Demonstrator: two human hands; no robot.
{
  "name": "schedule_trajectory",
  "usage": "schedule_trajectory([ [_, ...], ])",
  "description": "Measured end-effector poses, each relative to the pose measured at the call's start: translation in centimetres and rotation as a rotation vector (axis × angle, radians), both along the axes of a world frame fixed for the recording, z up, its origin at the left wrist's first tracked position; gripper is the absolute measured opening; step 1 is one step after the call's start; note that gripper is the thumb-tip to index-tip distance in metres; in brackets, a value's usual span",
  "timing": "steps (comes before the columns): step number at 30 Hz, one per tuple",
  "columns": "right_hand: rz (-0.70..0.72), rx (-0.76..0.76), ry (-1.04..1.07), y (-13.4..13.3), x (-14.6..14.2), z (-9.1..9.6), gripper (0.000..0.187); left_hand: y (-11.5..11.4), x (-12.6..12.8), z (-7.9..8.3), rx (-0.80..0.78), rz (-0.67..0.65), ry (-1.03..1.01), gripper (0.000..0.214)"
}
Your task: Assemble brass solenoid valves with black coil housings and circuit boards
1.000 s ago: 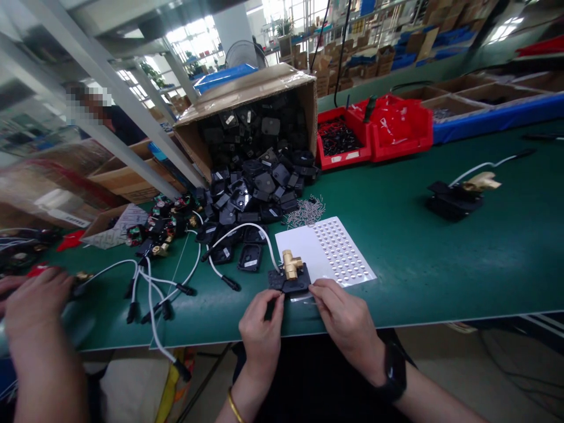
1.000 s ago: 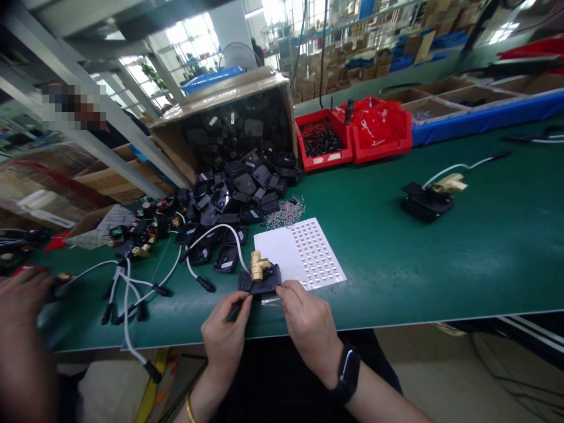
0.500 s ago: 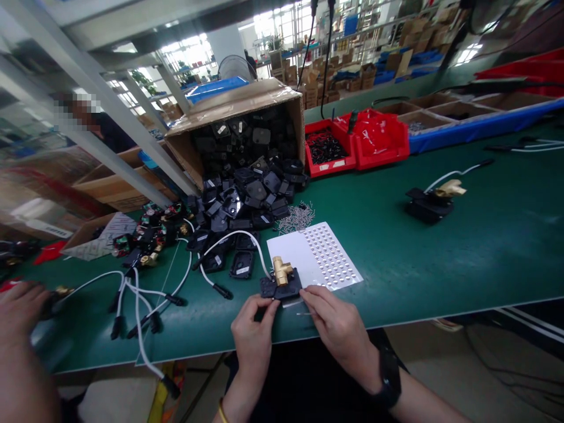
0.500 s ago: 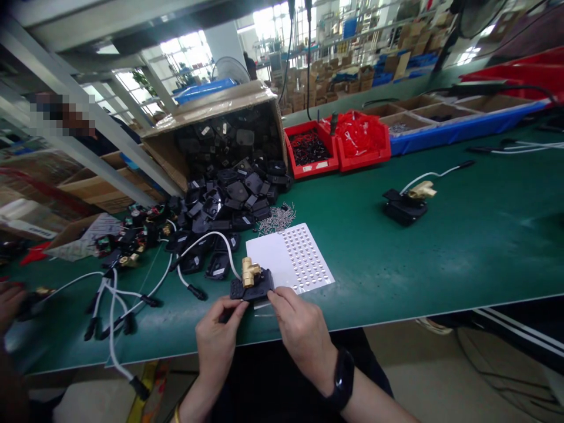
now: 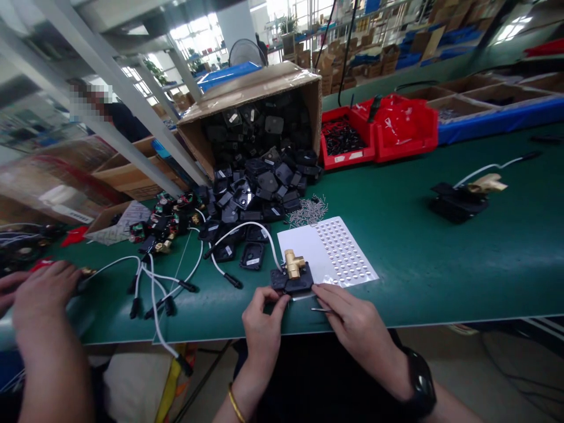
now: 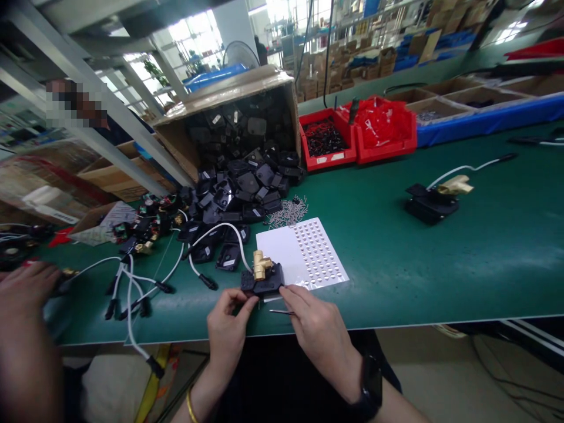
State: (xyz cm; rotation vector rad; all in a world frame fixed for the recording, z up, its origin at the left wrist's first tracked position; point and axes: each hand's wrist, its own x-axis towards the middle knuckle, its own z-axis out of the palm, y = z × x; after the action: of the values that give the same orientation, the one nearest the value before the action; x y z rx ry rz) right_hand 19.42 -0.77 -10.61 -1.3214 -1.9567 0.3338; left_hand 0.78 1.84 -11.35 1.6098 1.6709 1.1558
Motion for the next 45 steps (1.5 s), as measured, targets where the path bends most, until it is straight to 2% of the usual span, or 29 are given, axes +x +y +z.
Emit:
schedule_trajectory([
  [4,0.011,-0.005,-0.003,0.0,0.4,0.5,0.033,-0.8,-1.4,0.5,0.115,-0.031,0.090,0.012],
  [7,-0.009,-0.033,0.024,1.1,0.8,1.7,0.031,-1.5,-1.7,1.2,0.170,-0.144,0.228,0.008],
  [10,0.008,-0.129,0.006,3.2,1.0,2.9,0.066,-1.9,-1.0,1.7,0.110,-0.265,0.341,0.010],
  [12,0.086,-0.213,-0.007,4.8,0.7,3.3,0.077,-1.9,-0.2,1.8,0.043,-0.275,0.427,0.011],
  [15,0.156,-0.296,0.007,6.3,-0.1,3.4,0.065,-1.5,0.9,2.0,-0.067,-0.199,0.525,0.010],
  [19,0.048,-0.313,0.020,6.2,-0.7,3.2,0.057,-1.2,1.4,2.2,-0.141,-0.205,0.540,0.011],
  [22,-0.041,-0.320,0.020,5.6,-0.7,2.7,0.060,-1.3,0.8,1.9,-0.113,-0.213,0.415,0.015],
  [25,-0.085,-0.321,0.003,5.2,-0.7,2.1,0.060,-1.4,-0.1,1.3,-0.103,-0.071,0.050,0.009],
  [28,-0.092,-0.320,-0.016,5.1,-1.2,1.9,0.059,-0.9,-0.5,1.1,-0.146,0.055,-0.261,0.024],
  [32,-0.101,-0.327,-0.032,5.0,-1.9,2.2,0.058,-0.1,0.1,1.2,-0.125,0.136,-0.367,0.027],
  [34,-0.093,-0.326,-0.030,5.0,-2.0,2.4,0.058,0.2,0.4,1.1,-0.027,0.131,-0.319,0.022],
  [39,-0.087,-0.318,-0.020,4.9,-2.1,2.4,0.059,0.5,0.4,1.0,0.279,-0.026,0.073,0.010],
  [41,-0.091,-0.318,-0.013,4.8,-2.1,2.5,0.060,0.7,0.1,1.1,0.316,-0.072,0.180,0.010],
  [45,-0.078,-0.335,-0.002,4.8,-2.0,2.8,0.061,1.3,-0.5,1.6,0.283,-0.160,0.293,0.012],
])
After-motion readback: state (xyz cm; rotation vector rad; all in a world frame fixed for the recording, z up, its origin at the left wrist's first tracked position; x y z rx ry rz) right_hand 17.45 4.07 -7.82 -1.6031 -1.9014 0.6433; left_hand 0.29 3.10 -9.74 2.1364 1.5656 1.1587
